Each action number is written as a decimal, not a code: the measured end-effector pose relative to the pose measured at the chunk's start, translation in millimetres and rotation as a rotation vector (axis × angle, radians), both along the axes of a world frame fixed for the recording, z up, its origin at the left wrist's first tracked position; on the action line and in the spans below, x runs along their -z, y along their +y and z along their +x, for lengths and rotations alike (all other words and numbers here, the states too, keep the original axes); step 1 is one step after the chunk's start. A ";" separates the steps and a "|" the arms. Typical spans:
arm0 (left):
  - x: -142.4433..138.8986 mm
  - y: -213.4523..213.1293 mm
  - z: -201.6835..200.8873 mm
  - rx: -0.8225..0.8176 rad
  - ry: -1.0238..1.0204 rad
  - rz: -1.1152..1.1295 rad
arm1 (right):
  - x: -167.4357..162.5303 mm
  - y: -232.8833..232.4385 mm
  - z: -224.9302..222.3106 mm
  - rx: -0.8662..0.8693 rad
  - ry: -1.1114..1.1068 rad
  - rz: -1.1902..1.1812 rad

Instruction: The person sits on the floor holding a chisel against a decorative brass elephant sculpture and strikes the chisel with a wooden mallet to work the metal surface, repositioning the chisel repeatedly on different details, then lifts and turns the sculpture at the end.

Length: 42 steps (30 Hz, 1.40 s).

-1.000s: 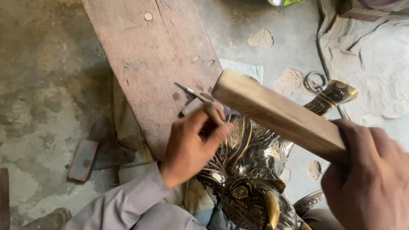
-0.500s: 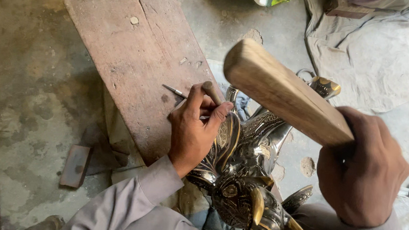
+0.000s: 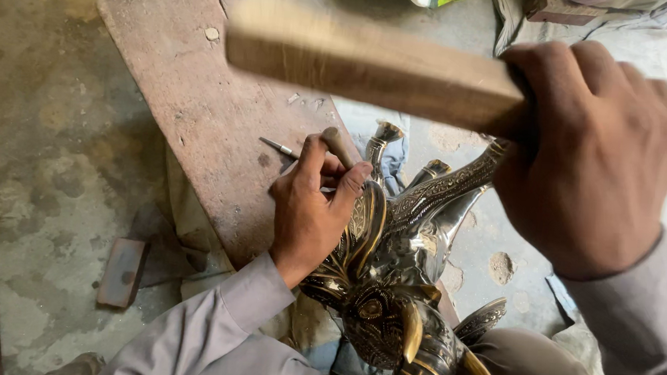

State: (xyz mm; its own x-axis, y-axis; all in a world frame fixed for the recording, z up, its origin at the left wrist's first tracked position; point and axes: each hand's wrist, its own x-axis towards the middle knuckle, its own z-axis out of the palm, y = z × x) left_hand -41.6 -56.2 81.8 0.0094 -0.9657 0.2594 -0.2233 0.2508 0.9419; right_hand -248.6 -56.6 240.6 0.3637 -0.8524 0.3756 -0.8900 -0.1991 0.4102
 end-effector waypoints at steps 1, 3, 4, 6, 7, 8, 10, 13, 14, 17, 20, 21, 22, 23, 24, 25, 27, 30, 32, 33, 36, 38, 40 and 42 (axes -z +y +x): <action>-0.4 0.2 0.1 0.006 0.002 0.005 | 0.3 -0.7 -0.3 0.021 0.010 0.026; -1.3 0.2 0.2 0.013 0.008 0.013 | 0.9 -0.2 -3.1 0.027 0.166 0.015; -1.7 0.7 0.2 0.007 0.012 0.019 | 0.7 0.3 -5.3 0.020 0.213 -0.005; -2.5 1.0 0.0 0.006 0.020 0.031 | 2.1 0.3 -6.9 0.007 0.135 -0.037; -2.7 0.4 -0.1 0.010 0.018 0.036 | 1.1 1.5 -8.0 0.013 0.073 -0.026; -2.8 0.2 -0.2 0.013 0.014 0.043 | 2.3 1.0 -7.2 0.046 -0.034 0.043; -2.5 0.6 0.1 0.021 0.005 0.049 | 1.8 2.2 -5.8 0.061 -0.031 0.100; -1.5 1.1 0.6 0.021 -0.009 0.035 | -2.9 5.6 -5.2 0.005 0.111 0.050; -0.9 1.7 0.8 0.018 -0.015 0.034 | -3.3 6.0 -4.7 -0.010 0.035 0.038; 1.1 2.1 2.1 0.036 -0.026 0.019 | -2.3 4.7 -1.4 -0.011 -0.227 0.108; 3.4 1.6 1.9 0.073 -0.031 0.020 | -6.7 3.9 1.7 -0.035 0.032 0.038; 4.0 1.5 1.6 0.087 -0.031 0.023 | -9.6 3.2 3.5 -0.049 0.208 -0.019; 4.6 1.3 1.2 0.076 -0.035 0.011 | -12.0 2.4 5.9 -0.040 0.108 0.019; 5.1 1.2 1.1 0.064 -0.038 0.001 | -13.7 0.5 9.3 -0.032 0.007 0.058; 5.6 1.6 1.1 0.049 -0.043 -0.010 | -15.2 -0.6 12.7 -0.026 -0.094 0.097; 6.0 1.3 1.2 0.069 -0.031 -0.001 | -15.0 -2.3 17.2 -0.007 -0.142 0.123; 6.9 1.0 1.4 0.110 -0.005 0.019 | -14.3 -3.5 23.6 0.033 -0.237 0.177; 8.3 2.3 2.2 0.101 -0.048 -0.072 | -16.1 -0.2 22.0 -0.092 0.184 -0.084; 9.5 2.0 1.7 0.101 -0.056 -0.026 | -13.5 -2.2 17.2 -0.031 -0.108 0.092; 10.0 1.8 1.9 0.100 -0.063 -0.004 | -10.7 -3.3 15.0 -0.001 -0.257 0.178; 10.7 3.1 1.9 0.112 -0.032 -0.077 | -1.6 -5.6 9.3 0.033 -0.054 0.182; 10.3 3.0 2.7 0.123 -0.045 -0.043 | 0.5 -3.6 5.7 -0.002 0.057 0.071; 9.2 3.6 3.0 0.120 -0.066 -0.028 | 2.1 -3.0 4.6 -0.012 -0.063 0.096; 7.9 3.8 4.5 0.108 -0.106 -0.040 | 2.1 -2.4 4.7 0.004 -0.424 0.251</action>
